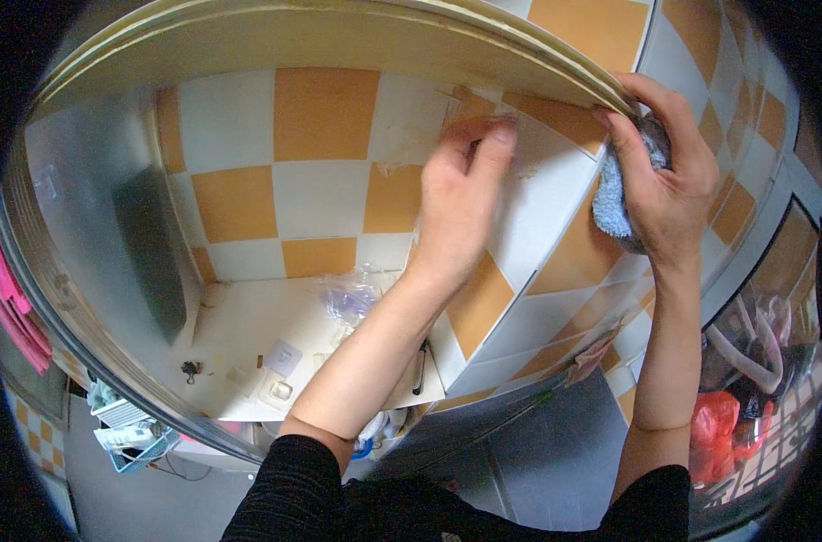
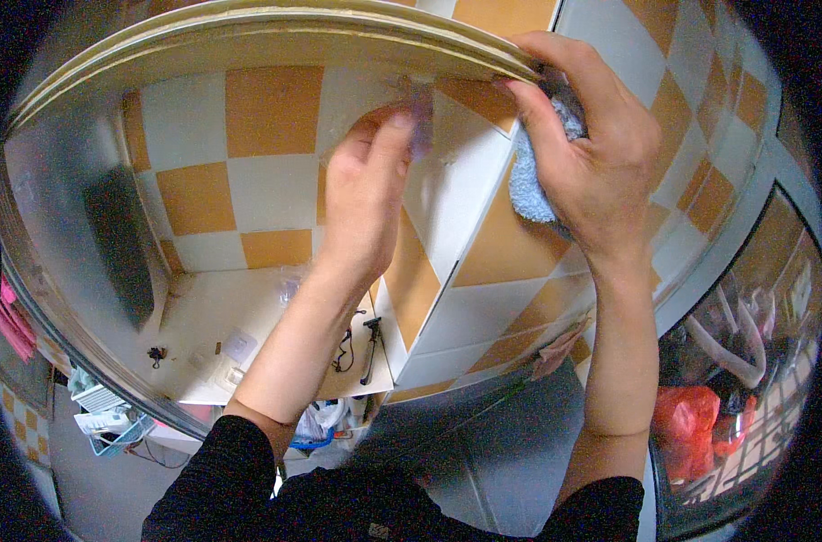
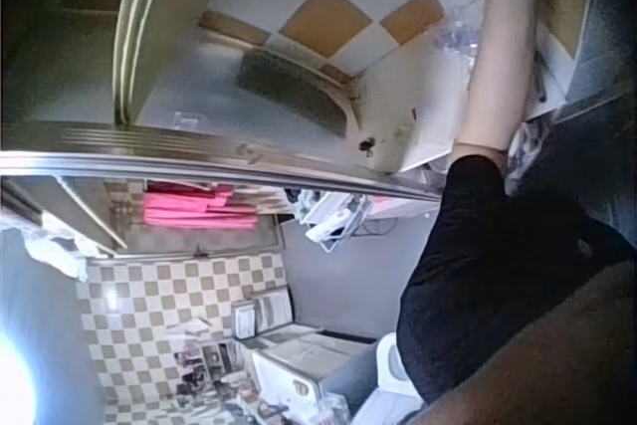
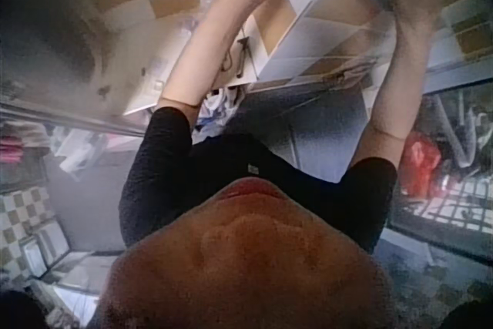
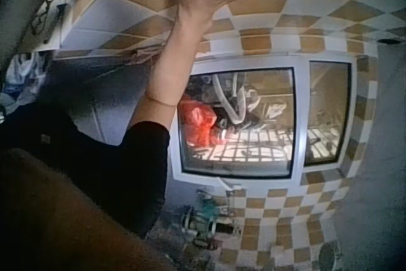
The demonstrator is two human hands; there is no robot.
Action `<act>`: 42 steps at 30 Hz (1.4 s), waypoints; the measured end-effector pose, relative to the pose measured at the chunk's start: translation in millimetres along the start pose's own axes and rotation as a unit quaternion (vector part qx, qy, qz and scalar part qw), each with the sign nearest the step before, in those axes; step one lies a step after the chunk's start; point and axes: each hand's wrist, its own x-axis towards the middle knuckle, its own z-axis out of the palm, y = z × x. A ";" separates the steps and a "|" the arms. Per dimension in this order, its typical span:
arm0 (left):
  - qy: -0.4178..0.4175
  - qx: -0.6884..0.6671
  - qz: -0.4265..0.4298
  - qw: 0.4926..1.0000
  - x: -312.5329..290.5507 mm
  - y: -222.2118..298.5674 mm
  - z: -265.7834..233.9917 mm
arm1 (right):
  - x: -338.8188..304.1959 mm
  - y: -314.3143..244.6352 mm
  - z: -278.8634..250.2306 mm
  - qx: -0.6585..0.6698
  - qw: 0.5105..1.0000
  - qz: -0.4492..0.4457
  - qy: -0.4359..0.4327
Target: The person wipes the wall tile with a cloth, peels the adhesive backing from a plastic hook, and presses the hook onto the tile surface.
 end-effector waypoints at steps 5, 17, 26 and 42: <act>0.019 0.154 0.167 0.974 6.4 3.1 26.6 | 0.5 -3.7 -0.1 -0.021 1.000 -0.010 -0.001; 0.020 0.157 0.126 0.979 11.0 17.4 43.1 | 0.7 -2.1 0.3 -0.011 1.000 -0.019 0.008; 0.027 0.154 0.127 0.980 16.9 11.4 45.4 | -2.3 -2.2 0.4 0.013 1.000 -0.009 0.001; 0.048 0.079 0.179 0.979 15.1 2.4 47.2 | -5.3 -0.5 -5.1 0.038 0.993 0.076 -0.082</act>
